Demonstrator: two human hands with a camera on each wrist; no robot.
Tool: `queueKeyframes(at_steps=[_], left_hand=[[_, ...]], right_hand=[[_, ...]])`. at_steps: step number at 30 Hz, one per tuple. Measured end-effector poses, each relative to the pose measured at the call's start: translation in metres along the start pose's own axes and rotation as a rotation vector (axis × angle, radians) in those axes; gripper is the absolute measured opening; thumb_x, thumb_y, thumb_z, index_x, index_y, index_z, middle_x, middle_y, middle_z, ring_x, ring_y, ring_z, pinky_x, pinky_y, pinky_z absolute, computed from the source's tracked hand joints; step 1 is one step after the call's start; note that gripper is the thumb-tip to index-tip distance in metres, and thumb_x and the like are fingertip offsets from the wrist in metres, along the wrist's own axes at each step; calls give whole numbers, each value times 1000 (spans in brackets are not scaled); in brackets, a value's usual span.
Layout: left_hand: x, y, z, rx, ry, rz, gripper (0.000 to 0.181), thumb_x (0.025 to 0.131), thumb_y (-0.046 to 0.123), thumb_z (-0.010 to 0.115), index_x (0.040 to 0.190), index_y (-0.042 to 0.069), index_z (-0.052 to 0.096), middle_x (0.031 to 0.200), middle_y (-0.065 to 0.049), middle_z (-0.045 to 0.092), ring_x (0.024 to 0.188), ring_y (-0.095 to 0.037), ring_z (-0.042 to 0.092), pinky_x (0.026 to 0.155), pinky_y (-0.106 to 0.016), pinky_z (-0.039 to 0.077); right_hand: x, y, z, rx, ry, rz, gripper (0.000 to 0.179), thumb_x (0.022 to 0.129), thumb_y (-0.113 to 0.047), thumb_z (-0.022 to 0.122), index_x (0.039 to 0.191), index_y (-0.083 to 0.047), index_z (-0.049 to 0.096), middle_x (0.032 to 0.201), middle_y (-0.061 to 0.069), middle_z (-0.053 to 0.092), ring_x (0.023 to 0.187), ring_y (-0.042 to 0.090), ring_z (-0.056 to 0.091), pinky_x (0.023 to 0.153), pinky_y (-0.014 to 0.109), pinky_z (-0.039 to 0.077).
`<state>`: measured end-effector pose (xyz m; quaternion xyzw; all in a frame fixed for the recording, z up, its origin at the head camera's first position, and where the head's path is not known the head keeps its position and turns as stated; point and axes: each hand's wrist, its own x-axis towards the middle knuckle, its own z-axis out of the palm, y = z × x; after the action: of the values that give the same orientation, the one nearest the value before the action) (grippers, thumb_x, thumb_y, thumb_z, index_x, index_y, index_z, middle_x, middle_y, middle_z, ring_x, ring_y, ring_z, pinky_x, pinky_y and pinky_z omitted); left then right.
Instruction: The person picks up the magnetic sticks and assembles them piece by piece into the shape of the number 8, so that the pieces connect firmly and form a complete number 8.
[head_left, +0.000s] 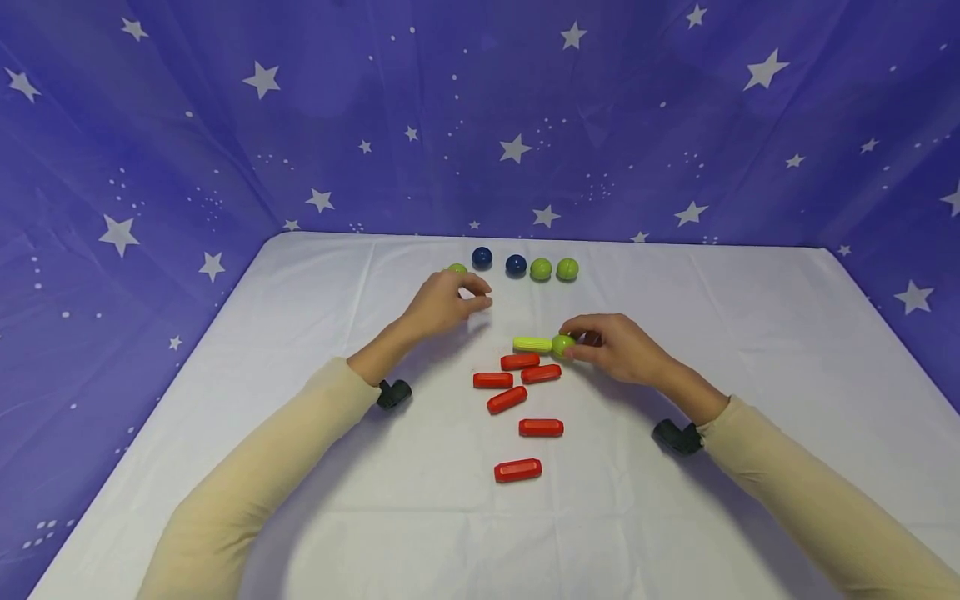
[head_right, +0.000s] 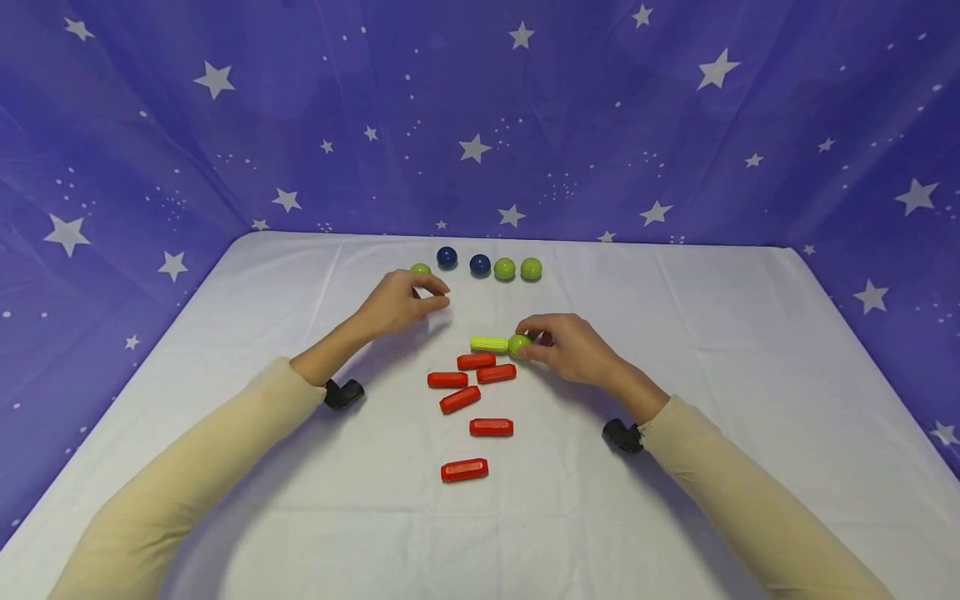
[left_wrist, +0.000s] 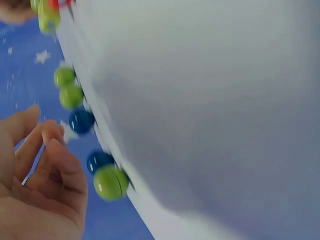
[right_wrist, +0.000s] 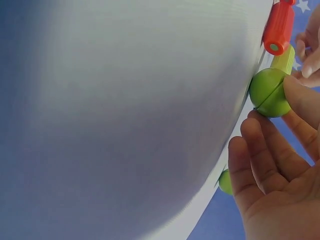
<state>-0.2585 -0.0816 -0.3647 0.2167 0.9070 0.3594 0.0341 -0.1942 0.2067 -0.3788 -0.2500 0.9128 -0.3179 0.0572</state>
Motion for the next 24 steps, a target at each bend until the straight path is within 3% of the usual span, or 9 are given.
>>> queueKeyframes(at_steps=[6, 14, 18, 24], left_hand=[[8, -16, -15, 28, 100, -37, 26, 95, 21, 67, 116, 5, 71, 108, -7, 70, 97, -24, 60, 90, -41, 44], [15, -32, -18, 38, 176, -156, 35, 93, 22, 66, 125, 7, 66, 119, -11, 66, 111, -31, 58, 97, -44, 41], [20, -33, -19, 74, 175, -203, 45, 92, 25, 67, 133, 8, 60, 127, -15, 62, 120, -33, 54, 100, -46, 40], [23, -34, -19, 119, 98, -234, 47, 96, 27, 64, 139, 10, 56, 132, -16, 59, 123, -34, 53, 101, -47, 40]], right_hand=[[0, 0, 1, 3, -8, 12, 30, 89, -13, 74, 118, -8, 70, 103, 2, 68, 83, 17, 59, 76, 36, 50], [1, 0, 1, 3, -16, 9, 30, 89, -14, 74, 118, -9, 70, 104, 2, 68, 83, 17, 59, 76, 35, 51], [1, -1, 0, 4, -11, 8, 30, 89, -14, 75, 118, -8, 70, 103, 2, 68, 83, 18, 59, 76, 36, 51], [0, -1, -1, 11, -13, 7, 29, 89, -14, 74, 118, -8, 70, 104, 3, 68, 84, 18, 59, 76, 36, 51]])
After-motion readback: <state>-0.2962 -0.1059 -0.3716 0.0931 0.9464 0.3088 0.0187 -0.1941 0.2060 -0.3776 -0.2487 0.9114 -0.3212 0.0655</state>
